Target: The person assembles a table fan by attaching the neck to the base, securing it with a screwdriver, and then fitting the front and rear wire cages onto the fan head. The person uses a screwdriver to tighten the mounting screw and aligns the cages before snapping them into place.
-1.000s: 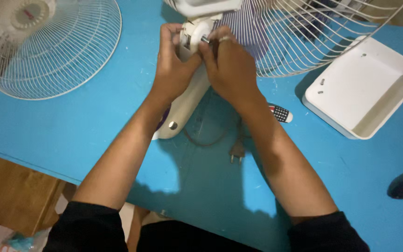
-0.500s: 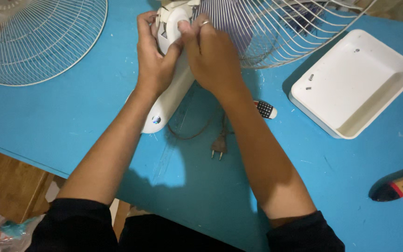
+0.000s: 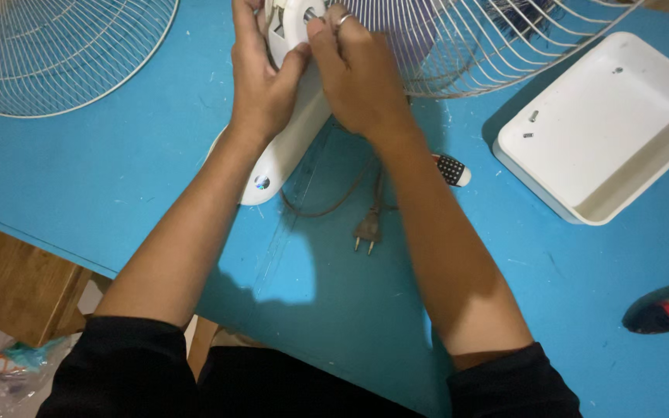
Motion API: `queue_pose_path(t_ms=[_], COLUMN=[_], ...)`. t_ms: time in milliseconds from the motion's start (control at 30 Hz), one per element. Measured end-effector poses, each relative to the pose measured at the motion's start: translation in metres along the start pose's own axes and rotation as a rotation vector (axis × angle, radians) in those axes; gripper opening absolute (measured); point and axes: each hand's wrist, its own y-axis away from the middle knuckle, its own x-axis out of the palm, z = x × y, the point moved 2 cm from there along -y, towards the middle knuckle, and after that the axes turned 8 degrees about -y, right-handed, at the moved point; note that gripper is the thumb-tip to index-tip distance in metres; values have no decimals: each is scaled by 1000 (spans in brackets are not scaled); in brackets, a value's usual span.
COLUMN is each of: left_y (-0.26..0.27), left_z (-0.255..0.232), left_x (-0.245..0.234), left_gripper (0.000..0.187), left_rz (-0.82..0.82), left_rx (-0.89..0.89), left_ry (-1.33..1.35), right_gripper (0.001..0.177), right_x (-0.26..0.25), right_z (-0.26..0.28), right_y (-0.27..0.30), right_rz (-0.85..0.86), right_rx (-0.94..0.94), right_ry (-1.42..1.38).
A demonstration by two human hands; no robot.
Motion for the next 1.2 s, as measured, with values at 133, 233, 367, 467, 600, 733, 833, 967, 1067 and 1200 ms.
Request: queue_pose_path(t_ms=[133,233,367,467,600,733,833,967,1067,1200], left_y=[4,9,5,-3,-6,-16,-20,-17,-25,-33], left_z=[-7,-23,-42,-47,-45,-38,-34,-37,-39,-42], left_x=[3,5,1,-3,9,16,15,10,8,-3], left_gripper=[54,53,36,33,32,22,20,21,24,33], left_rz=[-49,-129,-90,-33,-98,-124,-116,-148,-136,-45], left_rx=[19,144,288,287,327,486,533,595,695,839], left_ry=[-74,-270,-551,-605,-590,-556,-575,-759,-847,-938], right_gripper=[26,29,38,38,41,39,37,33,58,81], right_x=[3,-8,-45,-77,-109,-116,-110,-80,-27,30], right_z=[7,19,34,37,36,20,8,13,7,-13], right_y=[-2,3,18,46,86,109,114,105,84,57], right_rz=[-43,-39,76,257,319,265,251,143,36,-282], right_rx=[-249,-325,-44,322,301,274,254,-146,-91,-188], right_ry=[145,74,135,407,770,687,686,495,228,27])
